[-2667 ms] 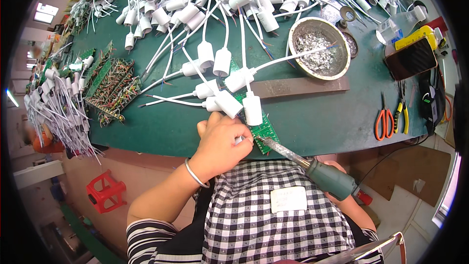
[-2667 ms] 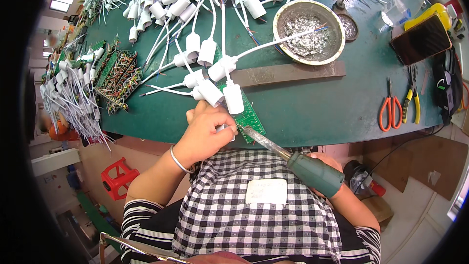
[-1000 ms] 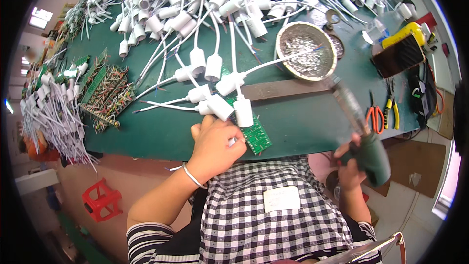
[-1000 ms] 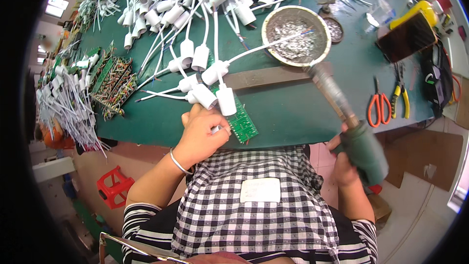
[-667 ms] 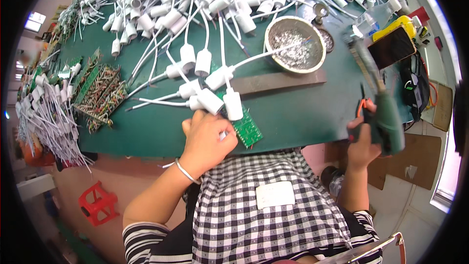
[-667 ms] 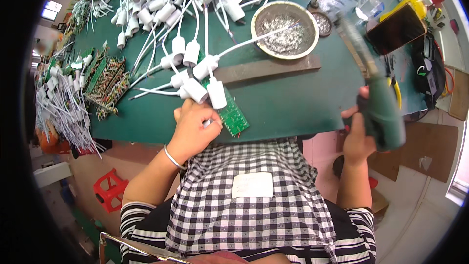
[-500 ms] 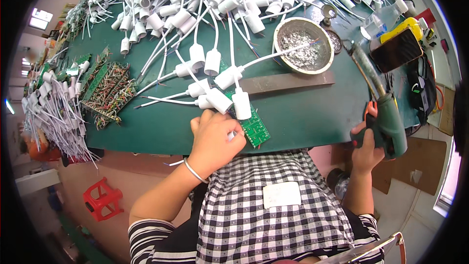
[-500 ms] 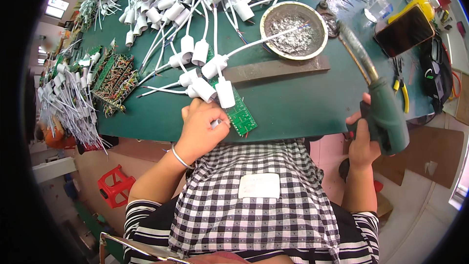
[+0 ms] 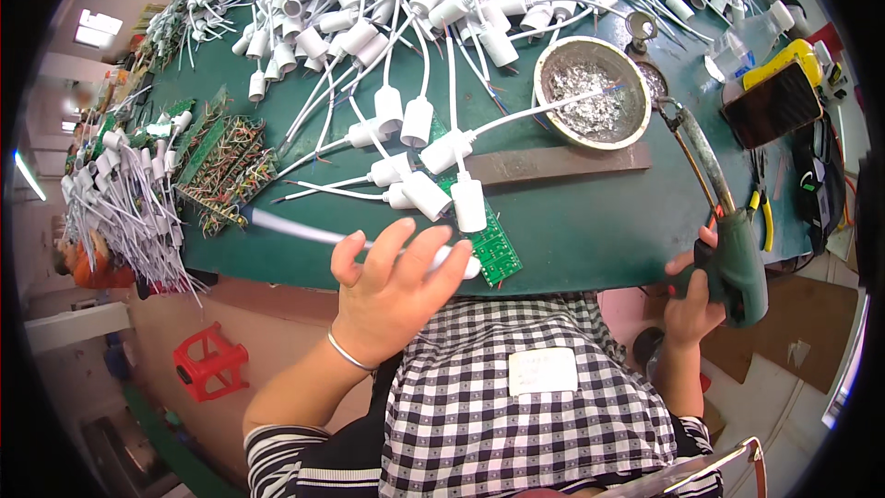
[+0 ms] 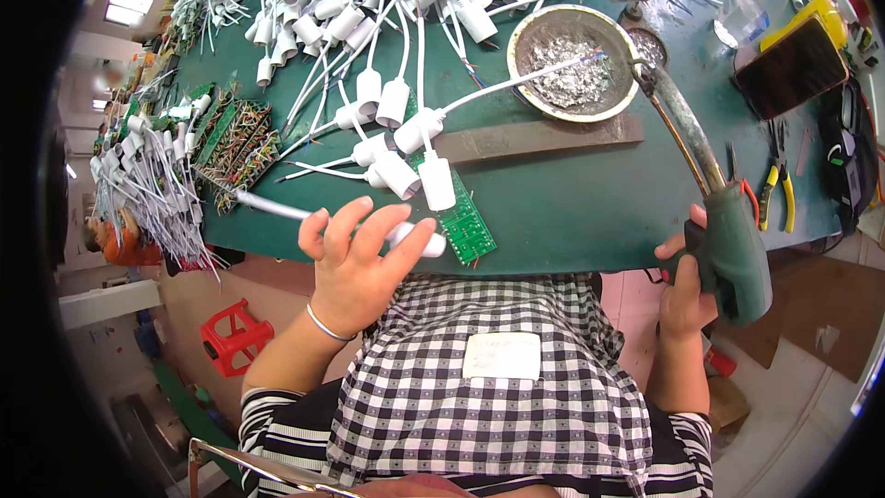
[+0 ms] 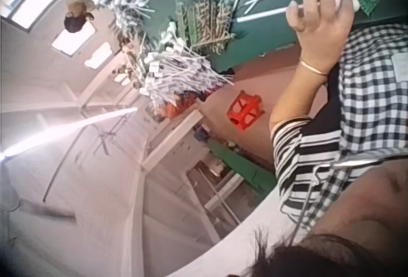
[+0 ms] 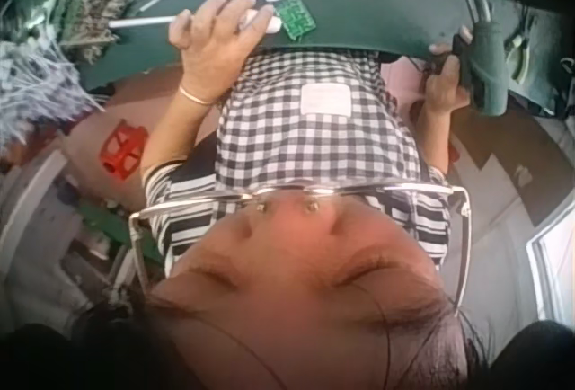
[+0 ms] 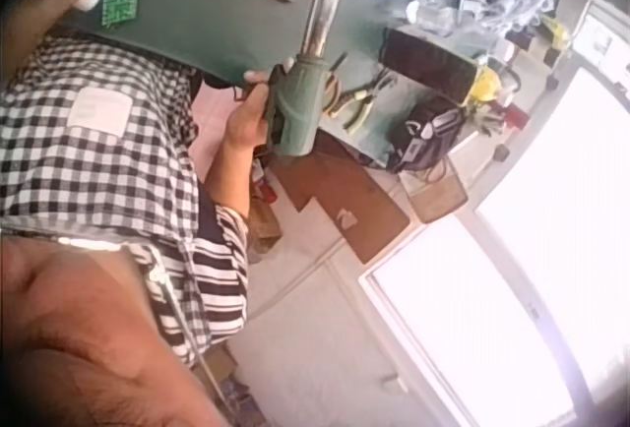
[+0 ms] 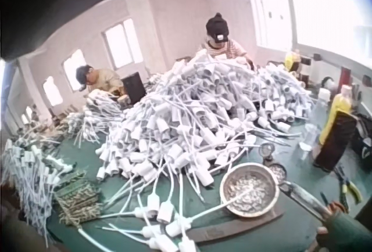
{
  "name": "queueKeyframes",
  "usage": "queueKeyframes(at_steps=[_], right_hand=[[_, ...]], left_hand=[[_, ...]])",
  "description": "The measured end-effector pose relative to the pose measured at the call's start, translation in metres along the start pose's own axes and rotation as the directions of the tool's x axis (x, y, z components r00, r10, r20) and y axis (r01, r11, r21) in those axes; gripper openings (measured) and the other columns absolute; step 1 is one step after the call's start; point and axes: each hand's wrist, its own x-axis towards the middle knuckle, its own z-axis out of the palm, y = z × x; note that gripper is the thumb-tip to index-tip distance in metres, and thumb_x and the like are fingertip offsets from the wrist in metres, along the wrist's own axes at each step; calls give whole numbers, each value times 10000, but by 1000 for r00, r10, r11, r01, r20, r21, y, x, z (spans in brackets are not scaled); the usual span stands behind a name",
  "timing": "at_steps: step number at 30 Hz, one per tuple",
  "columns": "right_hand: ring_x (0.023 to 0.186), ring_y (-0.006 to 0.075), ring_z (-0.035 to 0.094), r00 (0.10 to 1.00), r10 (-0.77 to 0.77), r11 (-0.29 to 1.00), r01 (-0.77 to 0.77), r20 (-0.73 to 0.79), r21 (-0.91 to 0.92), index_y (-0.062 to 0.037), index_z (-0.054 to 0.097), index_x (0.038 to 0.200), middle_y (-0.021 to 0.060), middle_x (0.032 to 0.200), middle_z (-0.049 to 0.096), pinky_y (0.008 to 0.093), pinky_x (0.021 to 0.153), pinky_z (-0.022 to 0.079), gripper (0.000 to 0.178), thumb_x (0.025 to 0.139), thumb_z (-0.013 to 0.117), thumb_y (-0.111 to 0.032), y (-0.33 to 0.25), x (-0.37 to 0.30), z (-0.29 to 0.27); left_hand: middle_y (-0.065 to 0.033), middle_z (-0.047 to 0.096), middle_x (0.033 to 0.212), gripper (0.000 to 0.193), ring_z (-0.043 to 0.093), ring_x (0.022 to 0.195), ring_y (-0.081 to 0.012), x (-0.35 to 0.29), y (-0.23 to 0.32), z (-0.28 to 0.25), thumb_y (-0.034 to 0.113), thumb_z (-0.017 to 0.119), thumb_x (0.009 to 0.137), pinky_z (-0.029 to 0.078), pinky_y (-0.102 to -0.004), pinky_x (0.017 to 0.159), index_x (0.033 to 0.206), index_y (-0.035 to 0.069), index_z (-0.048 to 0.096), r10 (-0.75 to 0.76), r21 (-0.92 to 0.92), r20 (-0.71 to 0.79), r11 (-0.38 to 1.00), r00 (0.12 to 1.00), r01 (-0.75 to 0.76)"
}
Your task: The person solders wires from light socket components onto a circuit board using a soldering iron, places the assembled board aside, and solders more socket wires onto a new circuit board.
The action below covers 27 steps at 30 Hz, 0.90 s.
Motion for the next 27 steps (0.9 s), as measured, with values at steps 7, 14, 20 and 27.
queueKeyframes(at_steps=[7,14,20,27], right_hand=[[652,158,531,991,35,997,-26,-131,66,78,433,1193,146,898,577,268,610,441,400,809,387,-25,-1,-9,-7],[603,185,533,985,-6,997,19,-175,74,99,420,1167,135,682,552,274,559,448,367,867,414,-113,-10,1,-2],[640,162,509,989,-60,997,67,-138,42,85,412,1198,111,695,548,256,605,426,429,904,437,-227,-19,2,1],[627,166,507,996,-15,1000,17,-84,19,88,409,1188,107,685,540,268,601,423,452,912,452,-267,-21,-6,4]], left_hand=[[44,523,1102,314,461,1053,-176,27,-5,18,243,671,724,334,-398,925,1033,277,624,47,-231,-234,967,971,-103],[-68,562,1039,346,506,977,-267,59,-56,50,177,661,747,394,-374,813,1081,115,594,-293,-602,-201,790,935,118],[-105,587,1051,435,514,993,-302,108,-159,108,252,682,741,386,-386,854,1121,77,562,-548,-289,-76,812,833,507],[-105,572,938,329,549,874,-298,103,-159,90,162,640,790,444,-372,753,1114,129,594,-350,-485,-333,860,875,159]])
